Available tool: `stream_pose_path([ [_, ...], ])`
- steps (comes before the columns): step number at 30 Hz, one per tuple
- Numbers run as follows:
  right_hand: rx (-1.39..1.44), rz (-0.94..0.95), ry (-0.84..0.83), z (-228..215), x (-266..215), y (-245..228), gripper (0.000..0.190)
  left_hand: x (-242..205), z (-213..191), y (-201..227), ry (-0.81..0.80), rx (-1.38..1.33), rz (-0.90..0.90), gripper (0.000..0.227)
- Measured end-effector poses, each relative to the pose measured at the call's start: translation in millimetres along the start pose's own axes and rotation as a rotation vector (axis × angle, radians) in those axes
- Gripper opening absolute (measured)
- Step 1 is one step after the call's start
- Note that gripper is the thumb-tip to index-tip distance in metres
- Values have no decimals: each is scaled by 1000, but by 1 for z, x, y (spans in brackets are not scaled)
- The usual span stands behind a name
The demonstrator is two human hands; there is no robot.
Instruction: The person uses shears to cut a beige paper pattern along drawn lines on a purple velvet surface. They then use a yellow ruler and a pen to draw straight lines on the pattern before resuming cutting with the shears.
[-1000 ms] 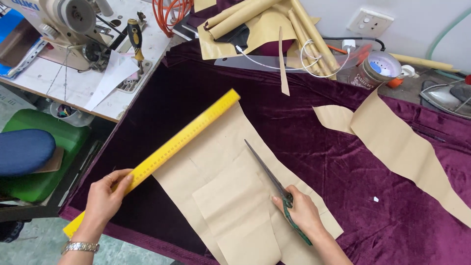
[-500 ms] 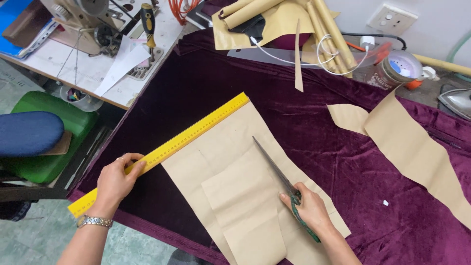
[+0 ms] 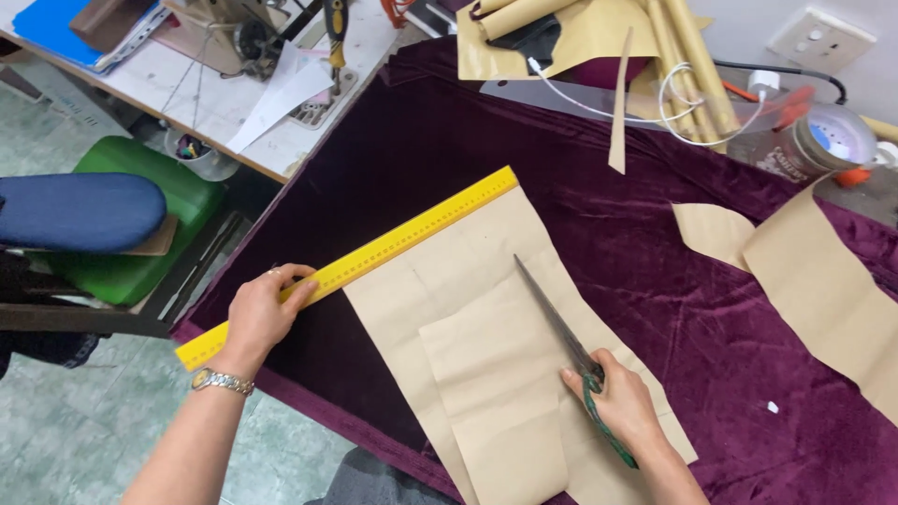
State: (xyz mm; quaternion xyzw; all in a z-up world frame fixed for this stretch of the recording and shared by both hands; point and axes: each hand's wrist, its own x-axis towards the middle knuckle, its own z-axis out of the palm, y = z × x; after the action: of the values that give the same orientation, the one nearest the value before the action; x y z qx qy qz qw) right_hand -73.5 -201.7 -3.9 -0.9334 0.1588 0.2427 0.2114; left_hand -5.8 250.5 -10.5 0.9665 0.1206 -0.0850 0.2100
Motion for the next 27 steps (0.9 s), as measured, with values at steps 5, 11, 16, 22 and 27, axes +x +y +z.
stream_pose_path([
  [5, -5, 14, -5, 1, 1, 1, 42, 1, 3, -2, 30, -3, 62, 24],
  [11, -8, 28, -12, -1, 1, -1, 42, -3, -1, 4, 20, -21, 47, 23],
  [16, -2, 14, -7, -1, 0, 0, 41, 0, 3, -1, 19, -12, 54, 24],
  [22, 9, 27, -16, -2, 0, -2, 41, -2, 0, 3, 4, -18, 31, 24],
  [27, 9, 4, -8, 1, 2, 3, 40, 0, 3, -1, -4, -21, 20, 25],
])
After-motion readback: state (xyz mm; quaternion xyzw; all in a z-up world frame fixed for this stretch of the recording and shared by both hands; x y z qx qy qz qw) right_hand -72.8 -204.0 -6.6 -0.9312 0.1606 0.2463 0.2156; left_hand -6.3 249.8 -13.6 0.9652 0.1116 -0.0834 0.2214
